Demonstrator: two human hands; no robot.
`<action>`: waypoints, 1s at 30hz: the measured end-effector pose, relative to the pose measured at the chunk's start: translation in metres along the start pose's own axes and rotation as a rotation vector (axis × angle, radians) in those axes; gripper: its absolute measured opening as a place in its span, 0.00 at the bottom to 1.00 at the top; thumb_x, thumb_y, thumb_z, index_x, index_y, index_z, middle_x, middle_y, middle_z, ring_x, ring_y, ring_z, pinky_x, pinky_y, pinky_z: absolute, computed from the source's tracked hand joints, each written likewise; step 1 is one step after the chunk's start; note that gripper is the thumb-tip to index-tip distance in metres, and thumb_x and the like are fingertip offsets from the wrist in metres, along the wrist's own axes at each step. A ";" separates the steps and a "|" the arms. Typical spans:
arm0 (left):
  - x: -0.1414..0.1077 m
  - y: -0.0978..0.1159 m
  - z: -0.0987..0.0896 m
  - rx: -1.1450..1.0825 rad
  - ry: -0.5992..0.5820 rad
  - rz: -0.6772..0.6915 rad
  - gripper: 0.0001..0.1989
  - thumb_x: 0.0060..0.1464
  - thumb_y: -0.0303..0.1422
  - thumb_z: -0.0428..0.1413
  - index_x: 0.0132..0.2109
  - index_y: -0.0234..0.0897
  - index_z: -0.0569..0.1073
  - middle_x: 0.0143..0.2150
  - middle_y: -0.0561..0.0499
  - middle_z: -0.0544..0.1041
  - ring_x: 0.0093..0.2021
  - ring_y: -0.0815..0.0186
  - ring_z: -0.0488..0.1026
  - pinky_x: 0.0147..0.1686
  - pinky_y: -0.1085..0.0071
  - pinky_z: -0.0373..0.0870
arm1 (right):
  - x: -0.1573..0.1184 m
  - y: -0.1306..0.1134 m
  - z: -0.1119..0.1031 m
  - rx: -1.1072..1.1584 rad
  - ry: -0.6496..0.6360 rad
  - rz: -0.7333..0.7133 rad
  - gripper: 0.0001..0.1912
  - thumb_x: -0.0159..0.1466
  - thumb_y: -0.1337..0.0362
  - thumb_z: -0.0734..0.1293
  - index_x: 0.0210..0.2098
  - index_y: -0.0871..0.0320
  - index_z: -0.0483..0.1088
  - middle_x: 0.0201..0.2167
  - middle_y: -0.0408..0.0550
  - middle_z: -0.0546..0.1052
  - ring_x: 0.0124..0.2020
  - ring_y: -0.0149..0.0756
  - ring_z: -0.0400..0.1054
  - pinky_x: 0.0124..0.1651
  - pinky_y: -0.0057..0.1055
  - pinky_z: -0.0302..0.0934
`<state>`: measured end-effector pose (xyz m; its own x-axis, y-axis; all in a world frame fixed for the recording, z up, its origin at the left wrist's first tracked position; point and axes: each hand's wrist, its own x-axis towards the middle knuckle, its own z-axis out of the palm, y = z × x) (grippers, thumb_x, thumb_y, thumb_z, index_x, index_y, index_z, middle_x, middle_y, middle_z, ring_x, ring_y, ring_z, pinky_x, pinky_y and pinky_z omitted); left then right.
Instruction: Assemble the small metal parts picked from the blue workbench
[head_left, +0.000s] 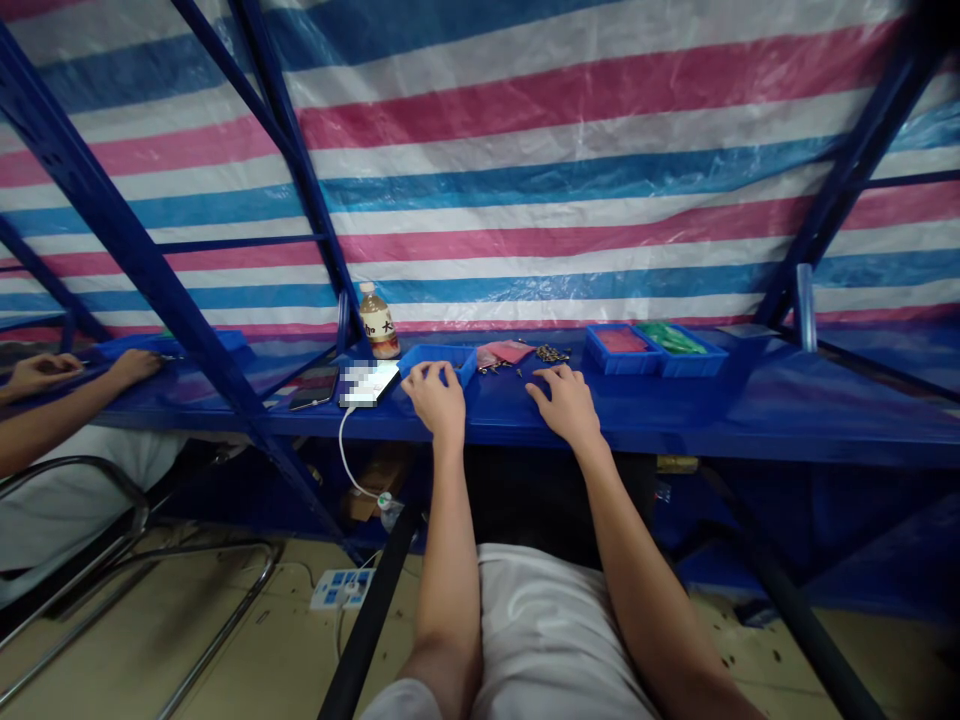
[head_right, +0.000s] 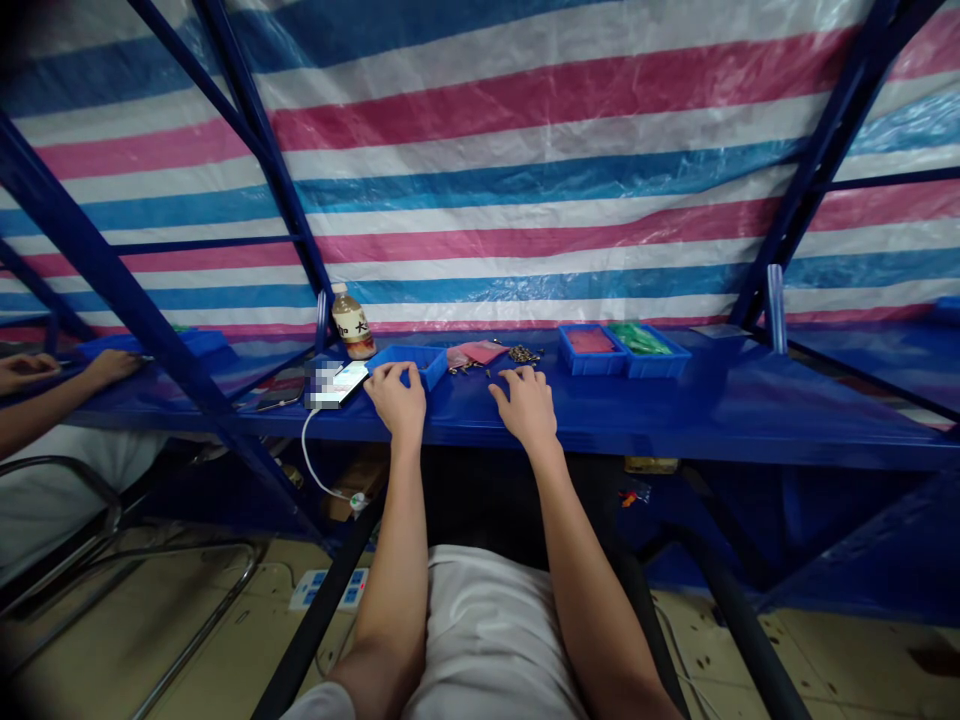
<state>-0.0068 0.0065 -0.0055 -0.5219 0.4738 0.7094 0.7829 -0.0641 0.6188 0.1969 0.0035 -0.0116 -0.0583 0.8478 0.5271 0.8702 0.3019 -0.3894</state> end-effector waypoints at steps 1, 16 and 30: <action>-0.001 0.000 0.000 0.002 0.003 0.004 0.12 0.63 0.35 0.52 0.41 0.40 0.81 0.49 0.43 0.74 0.53 0.50 0.64 0.54 0.57 0.65 | 0.000 -0.002 0.001 -0.052 -0.023 0.006 0.24 0.70 0.50 0.59 0.60 0.52 0.70 0.61 0.57 0.68 0.61 0.54 0.60 0.58 0.50 0.59; -0.024 0.033 0.017 -0.126 -0.229 0.365 0.12 0.66 0.35 0.51 0.45 0.41 0.80 0.44 0.46 0.78 0.50 0.57 0.67 0.52 0.64 0.67 | 0.005 -0.012 -0.001 -0.083 -0.236 -0.015 0.24 0.73 0.60 0.52 0.62 0.57 0.68 0.65 0.54 0.67 0.67 0.46 0.58 0.67 0.48 0.50; -0.040 0.058 0.018 -0.115 -0.640 0.459 0.13 0.62 0.32 0.56 0.52 0.44 0.77 0.49 0.47 0.78 0.52 0.56 0.69 0.53 0.63 0.68 | 0.007 -0.001 0.005 0.100 -0.028 -0.003 0.19 0.64 0.75 0.59 0.47 0.58 0.77 0.47 0.55 0.78 0.48 0.43 0.71 0.49 0.34 0.61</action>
<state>0.0661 -0.0001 -0.0044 0.1678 0.7883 0.5920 0.8145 -0.4492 0.3672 0.1935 0.0115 -0.0115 -0.0756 0.8585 0.5072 0.8170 0.3450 -0.4621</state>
